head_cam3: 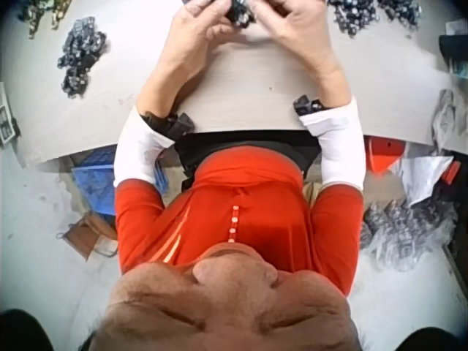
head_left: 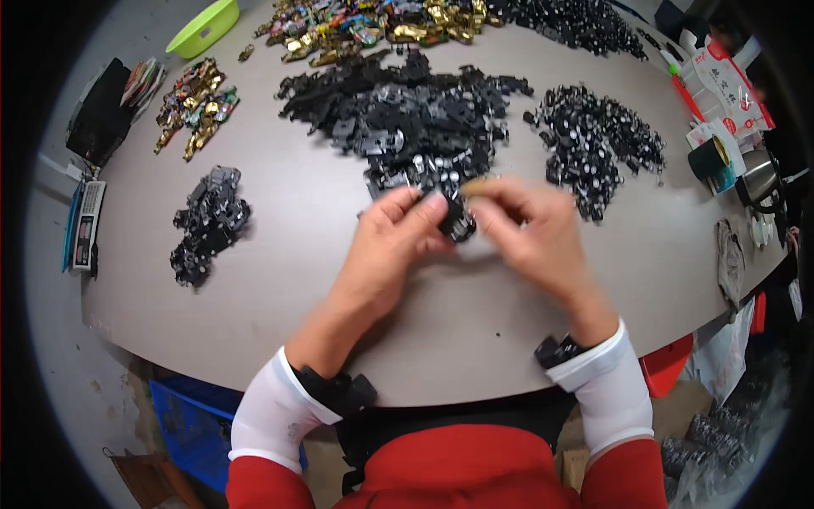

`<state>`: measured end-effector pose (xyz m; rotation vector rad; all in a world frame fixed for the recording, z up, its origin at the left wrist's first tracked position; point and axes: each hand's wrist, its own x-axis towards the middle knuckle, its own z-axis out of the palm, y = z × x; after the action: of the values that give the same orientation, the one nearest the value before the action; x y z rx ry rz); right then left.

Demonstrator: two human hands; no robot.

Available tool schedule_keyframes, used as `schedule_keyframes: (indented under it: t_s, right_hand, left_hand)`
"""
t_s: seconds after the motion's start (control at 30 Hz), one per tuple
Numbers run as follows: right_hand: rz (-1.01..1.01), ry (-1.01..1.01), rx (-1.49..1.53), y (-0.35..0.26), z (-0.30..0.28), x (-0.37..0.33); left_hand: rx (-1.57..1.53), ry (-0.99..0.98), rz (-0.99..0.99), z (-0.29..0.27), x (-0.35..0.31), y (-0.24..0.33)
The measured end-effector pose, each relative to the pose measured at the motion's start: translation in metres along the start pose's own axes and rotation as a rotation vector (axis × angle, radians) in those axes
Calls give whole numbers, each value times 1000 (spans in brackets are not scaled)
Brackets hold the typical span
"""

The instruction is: The person sits at a table and assembles small black electronic components by hand. They pick up a black plastic housing and a small cylindrical metal part, then press them together to form a unit. The person repeats this process, placing the finished assemblies into a growing pile on the table.

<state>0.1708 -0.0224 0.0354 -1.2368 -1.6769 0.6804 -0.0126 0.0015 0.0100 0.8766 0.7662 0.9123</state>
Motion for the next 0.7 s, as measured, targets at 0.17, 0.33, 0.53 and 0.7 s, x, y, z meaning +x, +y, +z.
schedule_keyframes:
  t_s: [0.17, 0.33, 0.53, 0.7]
  right_hand:
    - [182, 84, -74, 17, -36, 6]
    - [116, -166, -335, 20, -36, 1]
    - [84, -201, -592, 11, -14, -5]
    - [79, -159, -587, 17, -6, -9]
  left_hand:
    - [54, 143, 219, -19, 10, 20]
    - [-26, 181, 210, -44, 3, 38]
    - [-114, 187, 70, -49, -8, 29]
    - [36, 220, 134, -42, -11, 29]
